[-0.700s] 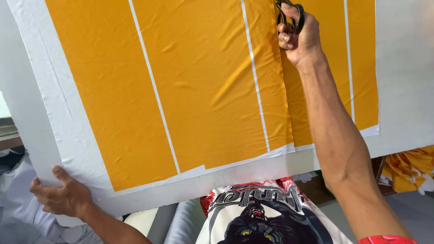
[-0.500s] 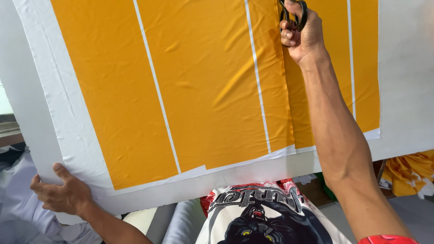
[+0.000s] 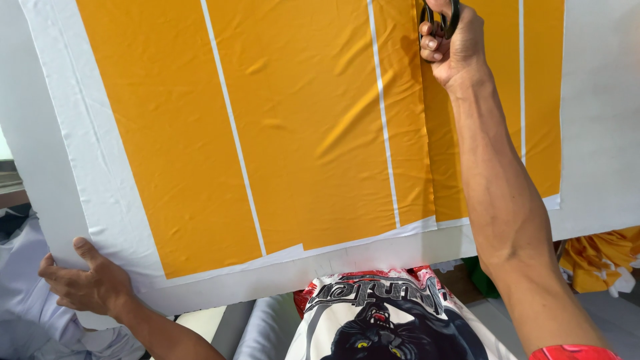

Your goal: Cutting yellow fabric with scissors and folding fabric pieces to align with paper patterns on a work table.

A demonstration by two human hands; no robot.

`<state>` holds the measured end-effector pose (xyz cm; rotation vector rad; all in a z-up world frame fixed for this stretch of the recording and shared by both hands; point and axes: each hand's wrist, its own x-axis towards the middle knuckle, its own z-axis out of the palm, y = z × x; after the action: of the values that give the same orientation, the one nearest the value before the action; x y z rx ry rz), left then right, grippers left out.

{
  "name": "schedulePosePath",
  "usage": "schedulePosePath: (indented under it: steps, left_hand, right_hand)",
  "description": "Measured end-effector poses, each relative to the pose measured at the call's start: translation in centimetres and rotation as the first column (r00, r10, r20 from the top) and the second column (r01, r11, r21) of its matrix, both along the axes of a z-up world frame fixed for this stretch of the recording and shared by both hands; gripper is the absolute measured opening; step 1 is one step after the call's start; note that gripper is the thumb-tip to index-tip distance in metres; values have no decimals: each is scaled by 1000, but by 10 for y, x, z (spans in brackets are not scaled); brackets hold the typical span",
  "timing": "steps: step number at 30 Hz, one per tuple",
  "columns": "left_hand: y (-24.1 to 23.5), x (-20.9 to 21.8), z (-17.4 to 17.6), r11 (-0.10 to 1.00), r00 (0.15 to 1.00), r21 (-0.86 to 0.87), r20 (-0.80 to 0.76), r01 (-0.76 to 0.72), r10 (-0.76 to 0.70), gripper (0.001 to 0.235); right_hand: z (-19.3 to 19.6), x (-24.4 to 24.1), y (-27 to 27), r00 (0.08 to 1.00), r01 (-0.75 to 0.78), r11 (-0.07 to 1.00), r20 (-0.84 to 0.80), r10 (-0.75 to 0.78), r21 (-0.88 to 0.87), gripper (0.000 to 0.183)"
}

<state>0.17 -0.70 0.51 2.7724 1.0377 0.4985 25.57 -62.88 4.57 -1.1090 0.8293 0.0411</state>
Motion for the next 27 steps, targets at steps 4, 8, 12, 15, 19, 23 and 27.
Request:
schedulePosePath:
  steps: [4, 8, 12, 15, 19, 23, 27]
  left_hand:
    - [6, -3, -5, 999, 1000, 32, 5, 16, -16, 42]
    - [5, -3, -4, 1000, 1000, 27, 14, 15, -16, 41]
    - [0, -1, 0, 1000, 1000, 1, 8, 4, -4, 40]
    - [10, -4, -11, 997, 999, 75, 25, 31, -33, 40]
    - [6, -3, -8, 996, 998, 73, 30, 54, -56, 43]
    - [8, -6, -8, 994, 999, 99, 25, 41, -44, 42]
    - [2, -4, -4, 996, 999, 80, 38, 31, -34, 44]
  right_hand:
    - [-9, 9, -6, 999, -36, 999, 15, 36, 13, 25]
    - [-16, 12, -10, 992, -120, 993, 43, 121, -14, 27]
    - [-16, 14, -12, 985, -157, 986, 56, 161, -57, 26]
    - [-23, 24, -18, 999, -37, 999, -8, 38, 35, 15]
    - [-16, 30, -20, 997, -77, 997, 27, 77, -11, 21]
    - [-23, 38, -19, 993, -108, 994, 49, 110, -26, 26]
    - [-7, 42, -15, 994, -111, 992, -3, 111, -51, 29]
